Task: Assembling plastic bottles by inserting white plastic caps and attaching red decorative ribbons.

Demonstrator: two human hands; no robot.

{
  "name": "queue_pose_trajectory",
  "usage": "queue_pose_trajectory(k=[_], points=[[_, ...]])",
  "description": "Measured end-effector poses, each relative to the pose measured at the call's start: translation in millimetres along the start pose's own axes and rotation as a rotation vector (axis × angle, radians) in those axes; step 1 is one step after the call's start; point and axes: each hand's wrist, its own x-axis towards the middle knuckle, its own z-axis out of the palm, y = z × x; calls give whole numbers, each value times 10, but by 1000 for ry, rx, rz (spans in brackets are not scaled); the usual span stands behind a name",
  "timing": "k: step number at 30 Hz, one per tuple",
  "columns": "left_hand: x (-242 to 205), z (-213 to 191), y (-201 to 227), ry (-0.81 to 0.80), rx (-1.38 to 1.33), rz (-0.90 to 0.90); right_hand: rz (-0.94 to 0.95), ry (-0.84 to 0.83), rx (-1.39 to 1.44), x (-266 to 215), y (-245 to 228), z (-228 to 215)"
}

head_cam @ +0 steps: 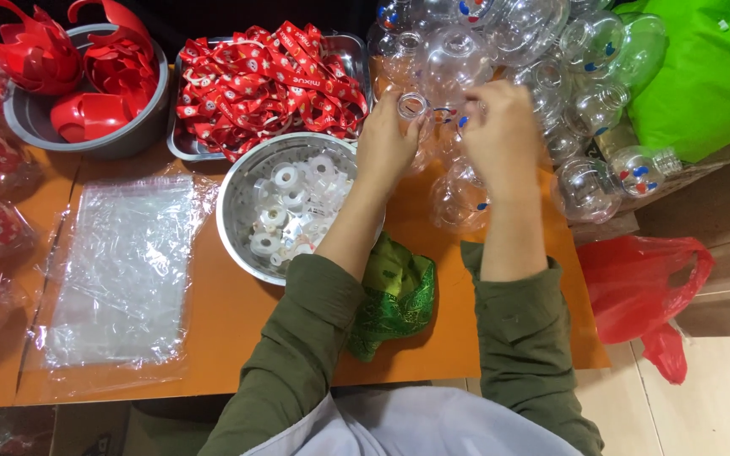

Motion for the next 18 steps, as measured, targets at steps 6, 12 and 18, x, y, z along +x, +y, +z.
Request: queue_pose_trajectory(k=[6,12,18], points=[[-115,56,178,92,204,-35,-55,73,69,37,526,-33],[-240,147,529,188,237,156,-91,30,90,30,735,131],[-239,151,567,80,248,175,-5,-20,163,-28,625,21]])
